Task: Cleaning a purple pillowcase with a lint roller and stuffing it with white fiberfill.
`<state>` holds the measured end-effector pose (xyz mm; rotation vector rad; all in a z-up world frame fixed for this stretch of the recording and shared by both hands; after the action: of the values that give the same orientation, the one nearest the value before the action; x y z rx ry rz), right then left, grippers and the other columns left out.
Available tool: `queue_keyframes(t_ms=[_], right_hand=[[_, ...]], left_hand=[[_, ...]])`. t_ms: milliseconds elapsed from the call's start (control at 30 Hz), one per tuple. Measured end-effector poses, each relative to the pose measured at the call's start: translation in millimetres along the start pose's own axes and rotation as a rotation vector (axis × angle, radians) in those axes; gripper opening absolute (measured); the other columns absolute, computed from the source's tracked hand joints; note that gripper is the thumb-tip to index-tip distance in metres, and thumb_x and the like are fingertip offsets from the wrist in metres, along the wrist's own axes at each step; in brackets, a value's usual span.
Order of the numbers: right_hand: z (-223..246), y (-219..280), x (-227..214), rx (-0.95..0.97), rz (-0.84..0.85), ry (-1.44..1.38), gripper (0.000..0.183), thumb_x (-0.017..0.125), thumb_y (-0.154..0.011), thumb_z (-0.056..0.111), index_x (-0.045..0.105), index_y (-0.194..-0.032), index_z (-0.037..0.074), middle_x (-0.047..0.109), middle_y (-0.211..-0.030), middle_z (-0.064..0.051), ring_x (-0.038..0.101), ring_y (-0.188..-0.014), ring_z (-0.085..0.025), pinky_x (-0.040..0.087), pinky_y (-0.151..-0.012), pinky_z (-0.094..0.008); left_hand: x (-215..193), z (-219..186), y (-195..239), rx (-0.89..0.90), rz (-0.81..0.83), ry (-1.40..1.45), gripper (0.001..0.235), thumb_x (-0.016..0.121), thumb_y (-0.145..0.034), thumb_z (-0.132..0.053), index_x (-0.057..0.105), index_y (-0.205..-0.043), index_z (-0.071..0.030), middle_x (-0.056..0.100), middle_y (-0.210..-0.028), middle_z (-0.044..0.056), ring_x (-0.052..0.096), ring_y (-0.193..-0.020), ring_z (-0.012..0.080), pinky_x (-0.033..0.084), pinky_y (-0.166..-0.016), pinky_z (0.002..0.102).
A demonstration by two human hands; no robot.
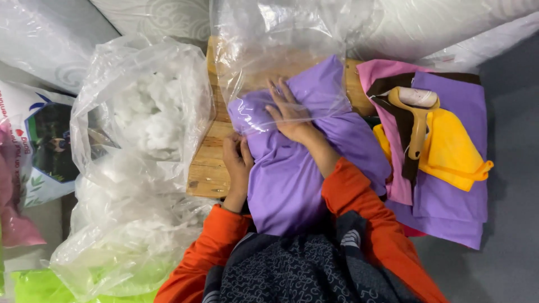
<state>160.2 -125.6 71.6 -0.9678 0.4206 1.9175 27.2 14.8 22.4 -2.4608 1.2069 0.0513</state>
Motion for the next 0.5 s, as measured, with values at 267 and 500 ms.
queue_keyframes(t_ms=[267, 500], right_hand=[[-49.5, -6.3, 21.4, 0.016, -0.255, 0.376, 0.035, 0.082, -0.082, 0.037, 0.067, -0.111, 0.025, 0.069, -0.1, 0.002, 0.071, -0.103, -0.023, 0.056, -0.089, -0.04], [-46.9, 52.9, -57.6, 0.05, -1.101, 0.109, 0.049, 0.06, -0.106, 0.043, 0.05, -0.132, 0.003, 0.055, -0.124, -0.018, 0.056, -0.121, -0.035, 0.042, -0.11, -0.045]], left_hand=[[-14.5, -28.4, 3.2, 0.121, 0.037, 0.029, 0.011, 0.057, -0.106, -0.015, 0.061, -0.103, -0.005, 0.067, -0.092, 0.021, 0.067, -0.089, 0.0465, 0.054, -0.075, 0.052], [-25.2, -71.1, 29.2, 0.302, 0.372, 0.013, 0.012, 0.06, -0.103, -0.014, 0.065, -0.099, -0.004, 0.072, -0.094, 0.02, 0.073, -0.09, 0.0406, 0.06, -0.076, 0.045]])
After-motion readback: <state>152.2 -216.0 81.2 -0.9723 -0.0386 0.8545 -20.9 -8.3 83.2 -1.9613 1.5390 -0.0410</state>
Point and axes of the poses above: each hand's wrist, its own y-axis away from the middle knuckle, its own x-axis out of the palm, z = x × y, the point moved 3 cm from there along -y, towards the middle knuckle
